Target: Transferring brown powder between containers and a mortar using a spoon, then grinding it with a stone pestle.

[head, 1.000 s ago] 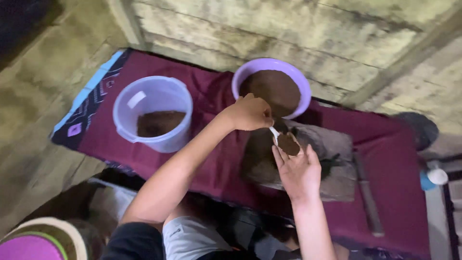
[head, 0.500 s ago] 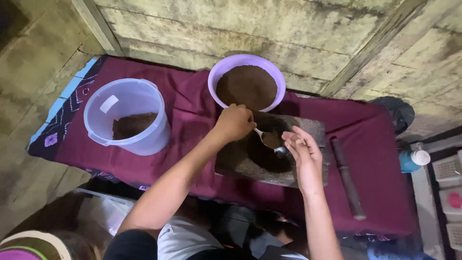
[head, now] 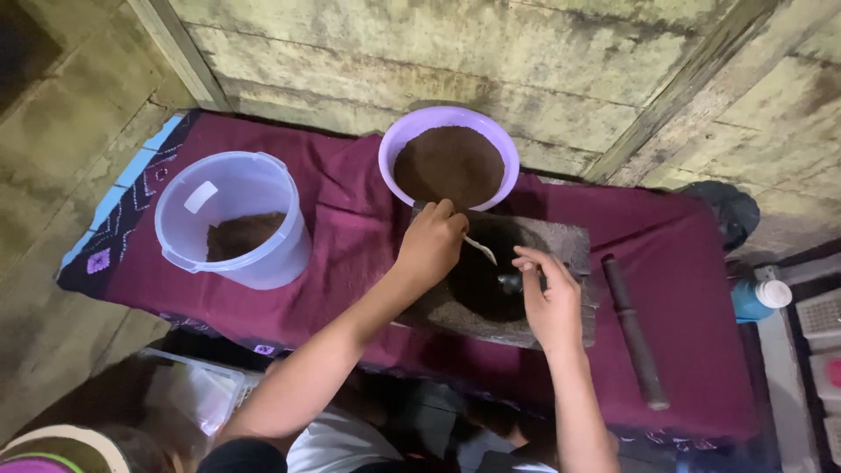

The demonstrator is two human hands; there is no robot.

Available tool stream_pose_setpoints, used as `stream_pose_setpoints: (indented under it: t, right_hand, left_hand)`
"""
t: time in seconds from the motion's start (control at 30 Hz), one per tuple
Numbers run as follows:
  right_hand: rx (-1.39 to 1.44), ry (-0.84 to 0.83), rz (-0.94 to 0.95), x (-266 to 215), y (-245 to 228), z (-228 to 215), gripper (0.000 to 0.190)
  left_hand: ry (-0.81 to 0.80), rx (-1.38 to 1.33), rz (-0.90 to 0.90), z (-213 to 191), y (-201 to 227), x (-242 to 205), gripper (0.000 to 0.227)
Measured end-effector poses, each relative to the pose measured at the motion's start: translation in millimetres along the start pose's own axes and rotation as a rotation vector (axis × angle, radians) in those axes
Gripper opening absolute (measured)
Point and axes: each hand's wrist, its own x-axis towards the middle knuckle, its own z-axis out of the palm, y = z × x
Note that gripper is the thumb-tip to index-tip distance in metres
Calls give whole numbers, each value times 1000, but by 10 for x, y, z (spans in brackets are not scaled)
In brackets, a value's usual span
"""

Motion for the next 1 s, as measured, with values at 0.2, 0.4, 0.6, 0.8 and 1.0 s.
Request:
stream_pose_setpoints:
  t: [0.2, 0.4, 0.6, 0.8, 1.0]
  right_hand:
    - [-50, -76, 42, -7, -149, -30, 25]
    - [-53, -113, 134, -4, -235, -67, 23]
    - [20, -75, 162, -21, -222, -78, 22]
    - [95, -10, 146, -52, -100, -70, 26]
    - [134, -1, 157, -42, -79, -76, 26]
  left_hand:
    - [23, -6, -19, -66, 27, -64, 7]
    - [6, -8, -4, 19, -10, -161, 9]
    - [-46, 28, 86, 21, -34, -103, 11]
    - [-167, 26, 197, 222, 167, -119, 7]
    - [-311, 3, 171, 139, 189, -163, 11]
